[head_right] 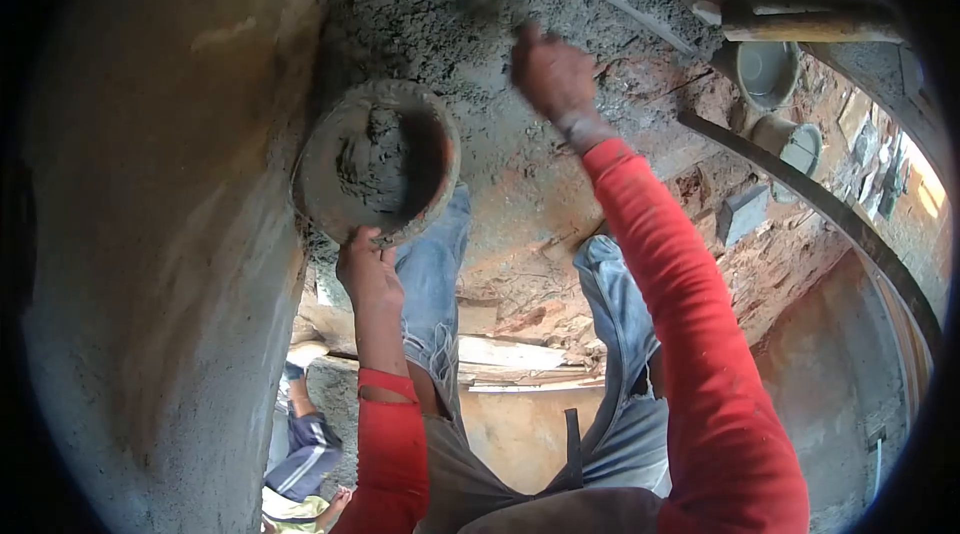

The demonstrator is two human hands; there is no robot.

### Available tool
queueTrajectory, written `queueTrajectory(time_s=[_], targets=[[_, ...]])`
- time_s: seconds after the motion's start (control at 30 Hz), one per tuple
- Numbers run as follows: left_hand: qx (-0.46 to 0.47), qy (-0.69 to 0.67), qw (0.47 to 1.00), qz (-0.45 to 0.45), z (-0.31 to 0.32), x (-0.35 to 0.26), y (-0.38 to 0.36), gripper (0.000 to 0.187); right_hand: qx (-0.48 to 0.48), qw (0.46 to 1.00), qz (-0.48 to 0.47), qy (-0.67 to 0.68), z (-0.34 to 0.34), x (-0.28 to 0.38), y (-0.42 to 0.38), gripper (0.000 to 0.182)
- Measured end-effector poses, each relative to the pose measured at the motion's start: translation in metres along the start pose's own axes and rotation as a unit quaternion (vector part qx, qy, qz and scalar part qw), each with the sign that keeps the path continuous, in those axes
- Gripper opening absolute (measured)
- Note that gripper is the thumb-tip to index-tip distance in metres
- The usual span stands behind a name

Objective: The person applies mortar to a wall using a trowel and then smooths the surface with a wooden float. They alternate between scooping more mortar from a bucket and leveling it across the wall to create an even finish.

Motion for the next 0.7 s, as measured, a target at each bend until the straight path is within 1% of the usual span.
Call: queueTrajectory(time_s=[0.07,0.17,0.2,0.27,0.3,0.37,0.4,0.43,0.47,0.5,0.57,0.6,0.63,0.7], targets=[[0.003,-0.009,1.0,-0.015,-0.001,0.002,0.001,0.043,-0.067,0.995,-0.018,-0.078,0.03,-0.053,0.025,0.025],[0.013,-0.004,1.0,-0.013,-0.003,-0.003,0.003,0.044,0.015,0.999,-0.039,0.013,0.085,-0.041,0.044,0.028],[0.021,-0.004,1.0,-0.012,0.001,-0.004,0.001,0.045,0.097,0.988,-0.112,-0.043,0.106,-0.023,0.04,0.034],[0.045,0.006,0.999,0.001,0.016,-0.016,-0.014,0.041,-0.005,0.983,-0.183,-0.003,0.078,0.028,0.033,0.037],[0.049,0.011,0.999,0.011,0.016,-0.024,-0.02,0.039,-0.001,0.991,-0.132,-0.006,0.069,0.038,0.043,0.035],[0.048,0.001,0.999,-0.004,0.02,-0.026,-0.02,0.043,-0.004,0.999,-0.041,-0.019,0.049,0.046,0.083,0.033],[0.047,0.003,0.999,-0.012,0.018,-0.025,-0.02,0.044,-0.019,0.997,-0.069,-0.007,0.058,0.05,0.094,0.031],[0.066,-0.014,0.998,-0.008,0.022,-0.027,-0.019,0.047,-0.036,0.995,-0.097,0.008,0.08,0.055,0.112,0.03],[0.063,-0.016,0.998,-0.007,0.019,-0.028,-0.019,0.046,-0.048,0.991,-0.127,0.017,0.092,0.053,0.112,0.029],[0.067,-0.022,0.997,-0.009,0.024,-0.027,-0.018,0.045,-0.043,0.989,-0.136,0.027,0.099,0.057,0.1,0.021],[0.075,-0.023,0.997,0.006,0.021,-0.029,-0.019,0.042,-0.029,0.984,-0.173,-0.012,0.082,0.064,0.068,0.019],[0.075,-0.031,0.997,0.007,0.027,-0.031,-0.02,0.041,-0.033,0.978,-0.204,-0.031,0.075,0.073,0.068,0.018],[0.074,-0.038,0.996,0.006,0.03,-0.032,-0.021,0.041,-0.038,0.982,-0.184,0.025,0.065,0.072,0.071,0.032],[0.059,-0.022,0.998,-0.004,0.016,-0.032,-0.026,0.04,-0.025,0.992,-0.11,-0.051,0.059,0.04,0.095,0.033]])
Point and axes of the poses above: each hand's wrist, its own y-axis towards the middle knuckle, its own z-axis out of the palm, x = y × z, the point moved 6 cm from there along y, towards the middle knuckle, and after that the axes turned 12 degrees about -x, right-handed, at the moved point
